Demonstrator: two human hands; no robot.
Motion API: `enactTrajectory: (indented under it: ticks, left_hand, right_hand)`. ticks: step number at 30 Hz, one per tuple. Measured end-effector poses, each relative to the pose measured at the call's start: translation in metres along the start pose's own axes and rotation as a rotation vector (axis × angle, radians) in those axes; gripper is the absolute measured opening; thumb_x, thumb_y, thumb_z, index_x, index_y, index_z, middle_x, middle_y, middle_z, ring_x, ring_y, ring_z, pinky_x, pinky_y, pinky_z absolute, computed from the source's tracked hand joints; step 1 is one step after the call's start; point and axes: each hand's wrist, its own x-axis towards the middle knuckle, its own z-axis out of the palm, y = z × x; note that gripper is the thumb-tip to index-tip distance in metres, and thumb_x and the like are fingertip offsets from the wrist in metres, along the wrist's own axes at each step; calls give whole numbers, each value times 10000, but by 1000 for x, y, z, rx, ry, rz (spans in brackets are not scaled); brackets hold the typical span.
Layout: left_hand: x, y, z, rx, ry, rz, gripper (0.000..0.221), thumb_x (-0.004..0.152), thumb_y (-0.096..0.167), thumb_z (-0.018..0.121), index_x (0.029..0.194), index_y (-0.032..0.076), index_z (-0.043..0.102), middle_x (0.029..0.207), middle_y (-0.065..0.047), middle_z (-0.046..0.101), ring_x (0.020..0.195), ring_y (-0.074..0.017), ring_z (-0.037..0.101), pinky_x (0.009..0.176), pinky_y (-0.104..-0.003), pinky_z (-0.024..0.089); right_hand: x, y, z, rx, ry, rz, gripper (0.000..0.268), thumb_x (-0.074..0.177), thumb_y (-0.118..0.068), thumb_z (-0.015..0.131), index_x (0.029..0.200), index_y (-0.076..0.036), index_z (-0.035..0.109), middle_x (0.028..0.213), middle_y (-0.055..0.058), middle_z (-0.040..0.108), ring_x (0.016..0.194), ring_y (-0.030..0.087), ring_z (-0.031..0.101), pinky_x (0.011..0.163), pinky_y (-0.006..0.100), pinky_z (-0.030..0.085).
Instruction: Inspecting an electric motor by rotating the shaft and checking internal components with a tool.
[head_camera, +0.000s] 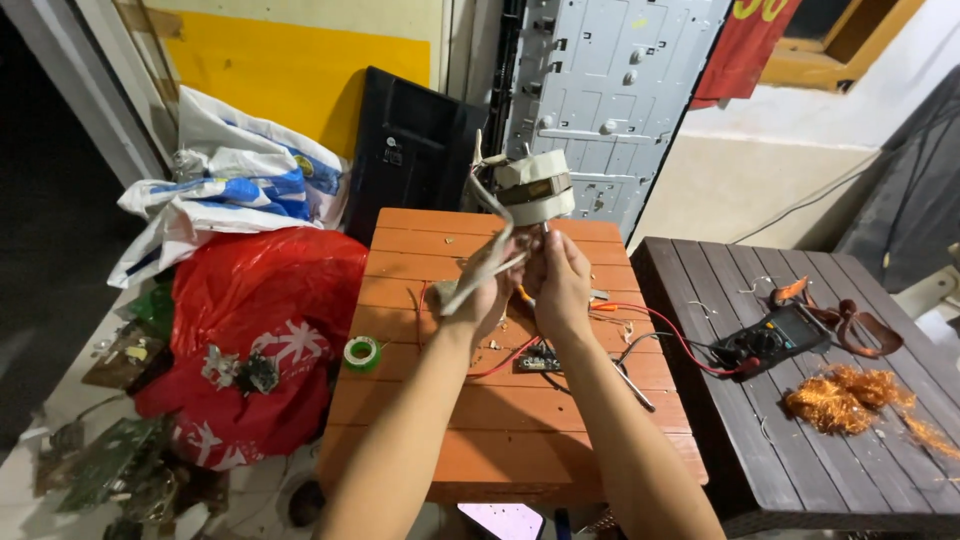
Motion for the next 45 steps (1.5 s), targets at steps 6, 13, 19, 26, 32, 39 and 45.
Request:
enactTrajectory:
  ticks: [6, 13, 19, 26, 32, 39, 45]
  left_hand:
    - [-15, 5, -14, -571, 429, -58, 479, 1048, 50, 429, 1484, -24, 243, 1401, -381, 529, 1092, -531, 671, 837, -542, 653]
    - [-57, 52, 89, 570, 86, 11, 663, 999, 570, 484, 1471, 106, 499, 1521, -160, 463, 1435, -331, 413, 1187, -479, 305]
    - [-28, 41, 77, 795, 201, 341, 315, 993, 329, 606, 1106, 44, 679, 1079, -161, 702, 1093, -322, 668, 935, -450, 531]
    - [-22, 42, 84, 670, 377, 348, 290, 1062, 321, 501, 1036, 78, 657, 881, -65, 653, 896, -225, 660, 880, -413, 547]
    - [-12, 34, 82, 384, 398, 422, 250, 1064, 283, 522, 999, 70, 634, 784, -61, 652, 659, -104, 596, 556, -280, 524]
    - [-5, 29, 100, 50, 233, 318, 255, 1076, 244, 446, 933, 84, 583, 700, 75, 457, 443, 0, 450, 336, -148, 346]
    - [18, 31, 74, 469, 265, 435, 338, 1063, 259, 482, 822, 74, 631, 631, 31, 551, 477, -56, 544, 379, -195, 425]
  right_hand:
    - [18, -14, 1, -207, 37, -1, 347, 1135, -261, 416, 880, -97, 584, 546, -15, 442, 395, 73, 414, 338, 177, 322]
    - [-9, -34, 31, -719, 89, -335, 305, 1134, -257, 395, 1013, -80, 612, 749, 136, 621, 687, 243, 609, 653, 394, 506]
    - [-18, -53, 28, -1027, -52, -429, 195, 1092, -253, 459, 1168, -115, 572, 918, 265, 669, 896, 479, 667, 725, 560, 521]
    - [9, -102, -6, -1219, -29, -1349, 348, 996, -78, 563, 1327, -86, 669, 1154, 112, 631, 1002, 312, 620, 920, 432, 520]
    - [47, -98, 1, -1475, -273, -1322, 545, 1028, 12, 500, 1568, 27, 429, 1617, 277, 367, 1510, 439, 312, 1228, 547, 201]
    - [105, 45, -93, -2143, -817, -761, 440, 797, -213, 676, 1205, -59, 739, 1166, 189, 698, 1164, 418, 592, 1063, 712, 375]
    - [83, -70, -76, -1236, -268, -265, 577, 871, 13, 386, 1274, -212, 733, 1026, 164, 767, 1030, 392, 723, 839, 465, 569]
